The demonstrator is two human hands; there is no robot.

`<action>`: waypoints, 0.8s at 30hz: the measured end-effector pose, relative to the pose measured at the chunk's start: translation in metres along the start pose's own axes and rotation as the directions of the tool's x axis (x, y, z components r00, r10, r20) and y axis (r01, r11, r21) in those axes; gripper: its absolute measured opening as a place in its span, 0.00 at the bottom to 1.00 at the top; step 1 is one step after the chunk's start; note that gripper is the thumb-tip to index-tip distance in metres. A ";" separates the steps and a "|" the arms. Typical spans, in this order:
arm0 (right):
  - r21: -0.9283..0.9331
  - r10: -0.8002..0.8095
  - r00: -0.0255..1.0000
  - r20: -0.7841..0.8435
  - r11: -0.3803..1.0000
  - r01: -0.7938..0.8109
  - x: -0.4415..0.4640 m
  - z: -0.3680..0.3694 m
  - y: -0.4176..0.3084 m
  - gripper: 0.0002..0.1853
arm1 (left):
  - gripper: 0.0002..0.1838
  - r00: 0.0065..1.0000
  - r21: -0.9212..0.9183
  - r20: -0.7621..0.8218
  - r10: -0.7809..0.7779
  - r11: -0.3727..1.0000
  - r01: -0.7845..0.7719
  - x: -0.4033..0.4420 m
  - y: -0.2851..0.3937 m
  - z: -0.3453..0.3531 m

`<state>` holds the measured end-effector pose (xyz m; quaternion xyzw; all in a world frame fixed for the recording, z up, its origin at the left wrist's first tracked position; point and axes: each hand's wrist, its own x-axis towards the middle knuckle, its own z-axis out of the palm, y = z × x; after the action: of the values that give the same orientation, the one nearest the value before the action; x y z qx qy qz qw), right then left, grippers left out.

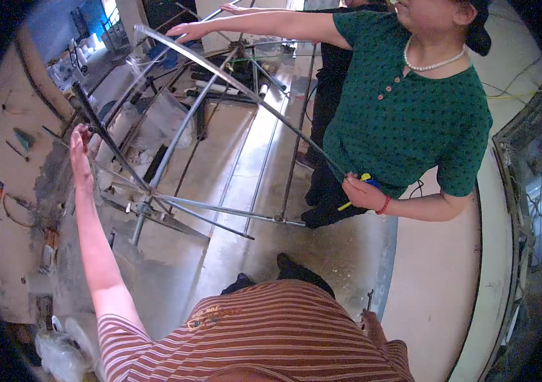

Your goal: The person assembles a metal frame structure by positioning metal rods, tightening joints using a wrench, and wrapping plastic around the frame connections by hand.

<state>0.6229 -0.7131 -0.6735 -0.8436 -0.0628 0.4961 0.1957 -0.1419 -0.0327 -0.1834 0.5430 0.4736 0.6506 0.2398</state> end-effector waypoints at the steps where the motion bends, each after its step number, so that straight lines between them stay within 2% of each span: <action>1: 0.043 0.004 1.000 -0.015 0.999 -0.004 0.001 0.003 0.011 0.22 | 0.27 0.995 -0.100 0.050 -0.091 0.990 0.096 0.019 -0.047 -0.012; 3: 0.117 0.014 0.999 -0.052 0.993 -0.008 0.009 0.011 0.032 0.22 | 0.27 0.982 0.109 0.123 -0.142 0.986 0.129 0.030 -0.112 -0.016; 4: 0.120 -0.035 0.999 0.020 0.992 0.032 -0.016 0.022 0.023 0.23 | 0.27 0.964 0.010 0.055 -0.260 0.966 0.260 0.011 -0.107 0.005; 7: 0.113 -0.012 1.000 -0.010 0.994 0.013 -0.054 0.045 0.013 0.23 | 0.27 0.974 -0.003 0.201 -0.109 0.994 0.112 -0.022 -0.096 0.050; 10: 0.123 -0.006 0.999 -0.043 0.992 0.012 -0.072 0.057 0.007 0.23 | 0.28 0.926 -0.257 0.327 -0.191 0.924 0.282 -0.024 -0.115 0.059; 13: 0.104 0.010 0.997 -0.071 0.995 -0.003 -0.093 0.064 0.009 0.24 | 0.29 0.883 -0.177 0.445 -0.150 0.952 0.251 -0.029 -0.126 0.054; 17: 0.050 0.015 0.994 -0.110 0.999 -0.010 -0.112 0.073 0.016 0.24 | 0.31 0.888 -0.156 0.403 -0.221 0.940 0.305 -0.045 -0.125 0.072; 20: -0.032 -0.007 0.988 -0.151 0.999 0.003 -0.124 0.076 0.014 0.25 | 0.29 0.894 -0.058 0.397 -0.206 0.967 0.249 -0.059 -0.128 0.082; 21: -0.072 -0.029 0.986 -0.166 0.997 0.017 -0.127 0.077 0.008 0.25 | 0.28 0.887 -0.010 0.410 -0.213 0.971 0.237 -0.063 -0.137 0.083; 22: -0.119 -0.061 0.981 -0.182 0.992 0.040 -0.130 0.077 -0.003 0.26 | 0.25 0.886 -0.076 0.436 -0.156 0.975 0.209 -0.066 -0.148 0.086; 23: -0.162 -0.102 0.975 -0.198 0.984 0.070 -0.131 0.078 -0.014 0.26 | 0.23 0.899 -0.007 0.392 -0.194 0.977 0.214 -0.078 -0.118 0.094; 24: -0.160 -0.154 0.964 -0.215 0.980 0.121 -0.143 0.078 -0.043 0.26 | 0.21 0.883 -0.044 0.401 -0.245 0.957 0.285 -0.082 -0.119 0.097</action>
<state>0.4881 -0.6955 -0.5745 -0.9003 -0.1346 0.3758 0.1735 -0.0514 -0.0143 -0.3311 0.5792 0.4523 0.5131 0.4436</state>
